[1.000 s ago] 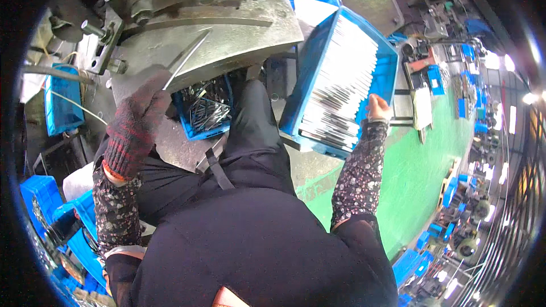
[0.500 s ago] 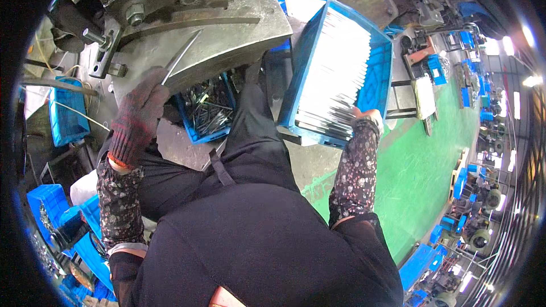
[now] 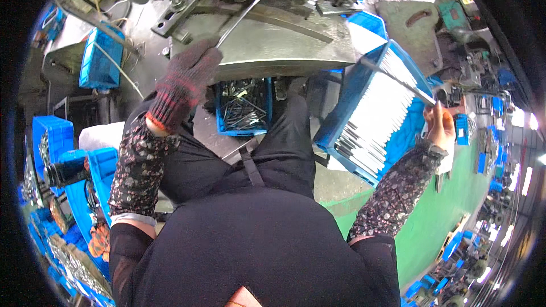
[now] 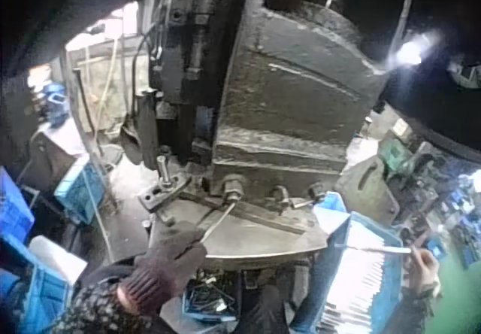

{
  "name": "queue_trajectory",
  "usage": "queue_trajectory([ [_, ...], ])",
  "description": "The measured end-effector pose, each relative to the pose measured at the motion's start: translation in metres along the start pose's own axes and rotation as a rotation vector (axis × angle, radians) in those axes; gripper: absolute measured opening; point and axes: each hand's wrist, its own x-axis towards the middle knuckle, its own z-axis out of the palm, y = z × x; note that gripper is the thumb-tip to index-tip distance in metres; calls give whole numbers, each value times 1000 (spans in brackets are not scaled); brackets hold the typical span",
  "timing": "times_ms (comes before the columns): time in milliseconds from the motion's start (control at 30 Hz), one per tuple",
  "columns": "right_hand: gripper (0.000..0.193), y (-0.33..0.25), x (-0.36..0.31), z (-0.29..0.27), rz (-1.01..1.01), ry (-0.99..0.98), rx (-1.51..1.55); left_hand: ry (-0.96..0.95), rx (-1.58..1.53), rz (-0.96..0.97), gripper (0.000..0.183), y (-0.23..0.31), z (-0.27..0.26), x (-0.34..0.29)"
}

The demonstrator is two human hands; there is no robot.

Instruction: Inserting metal rods into a press machine and pulling a lever to process each part.

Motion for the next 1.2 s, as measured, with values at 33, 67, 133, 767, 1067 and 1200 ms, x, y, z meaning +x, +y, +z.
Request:
queue_trajectory([
  [33,15,1,6,18,-5,-33,56,-20,14,-15,38,2,0,2],
  [67,14,7,11,39,53,-89,56,-16,18,-46,40,4,1,5],
  [133,11,41,8,90,57,-133,-64,-9,-5,-115,40,10,3,9],
  [767,27,128,-58,222,717,-69,266,18,332,-83,27,13,57,13],
  [1067,14,133,-44,201,641,-200,433,163,514,378,18,39,34,12],
  [1200,24,123,-19,188,586,-209,217,18,582,350,19,52,45,30],
])
